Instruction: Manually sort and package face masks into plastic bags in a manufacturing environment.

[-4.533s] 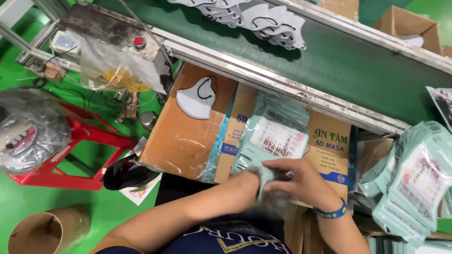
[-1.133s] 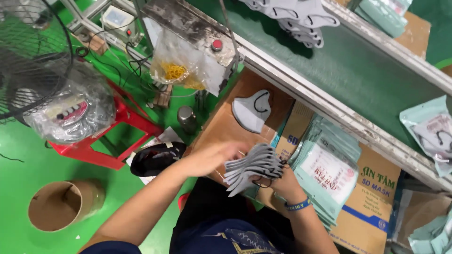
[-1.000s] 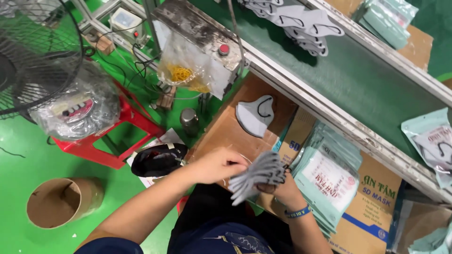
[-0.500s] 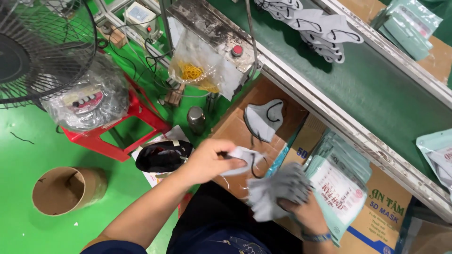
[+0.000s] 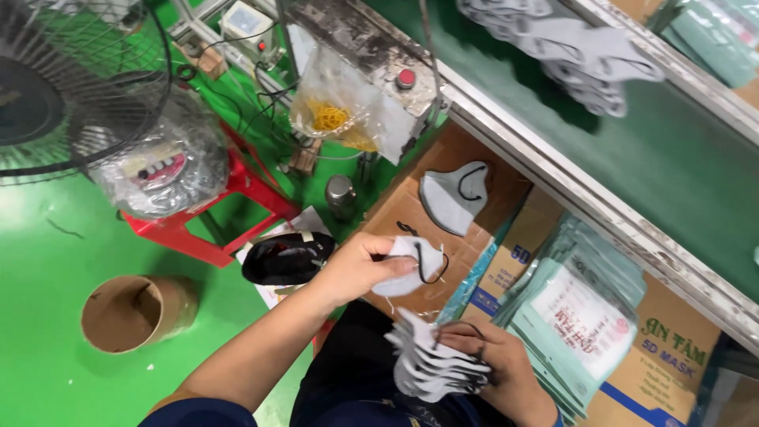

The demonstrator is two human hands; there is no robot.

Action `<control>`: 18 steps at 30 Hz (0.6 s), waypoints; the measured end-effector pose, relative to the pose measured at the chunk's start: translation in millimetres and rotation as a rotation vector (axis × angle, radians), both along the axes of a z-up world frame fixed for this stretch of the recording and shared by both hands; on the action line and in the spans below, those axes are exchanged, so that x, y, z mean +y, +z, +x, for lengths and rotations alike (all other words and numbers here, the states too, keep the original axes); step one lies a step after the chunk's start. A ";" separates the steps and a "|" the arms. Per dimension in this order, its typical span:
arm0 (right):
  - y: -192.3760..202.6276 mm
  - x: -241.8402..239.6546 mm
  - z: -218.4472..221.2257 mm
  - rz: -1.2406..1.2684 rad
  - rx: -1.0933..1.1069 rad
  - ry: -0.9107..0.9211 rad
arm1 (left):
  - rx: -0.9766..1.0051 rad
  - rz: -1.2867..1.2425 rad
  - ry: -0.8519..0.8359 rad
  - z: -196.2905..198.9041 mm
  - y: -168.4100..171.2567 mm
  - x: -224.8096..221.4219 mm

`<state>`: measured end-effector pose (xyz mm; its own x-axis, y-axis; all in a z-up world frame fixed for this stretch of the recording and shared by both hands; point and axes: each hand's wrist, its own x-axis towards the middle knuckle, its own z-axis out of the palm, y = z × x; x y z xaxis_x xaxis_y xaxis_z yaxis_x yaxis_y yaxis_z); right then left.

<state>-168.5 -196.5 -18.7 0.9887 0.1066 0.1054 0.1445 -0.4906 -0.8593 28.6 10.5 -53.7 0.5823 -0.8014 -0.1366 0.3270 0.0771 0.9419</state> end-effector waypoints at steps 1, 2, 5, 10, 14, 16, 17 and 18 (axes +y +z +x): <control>0.5 0.6 -1.7 -0.044 -0.024 -0.033 | 0.053 0.034 0.045 1.9 2.8 0.6; 10.8 8.7 9.5 -0.038 -0.024 -0.029 | 0.053 0.039 0.050 2.3 3.4 2.1; 26.9 23.7 24.6 0.083 -0.234 -0.008 | -0.237 0.009 -0.007 -3.2 4.2 -0.9; 7.3 21.0 28.3 -0.048 -0.145 -0.099 | -0.338 -0.022 -0.046 -3.2 13.3 2.0; 3.2 25.9 31.0 0.150 -0.156 -0.084 | -0.334 0.052 -0.027 -7.6 15.9 0.2; 7.4 28.3 36.4 0.090 -0.110 -0.047 | -0.326 0.013 -0.004 -9.2 12.0 -2.9; 6.0 24.8 35.1 0.089 -0.112 -0.050 | -0.328 0.011 -0.007 -8.5 10.0 -3.1; 4.8 21.2 33.8 0.029 -0.077 -0.053 | -0.328 0.031 -0.042 -7.7 8.2 -3.4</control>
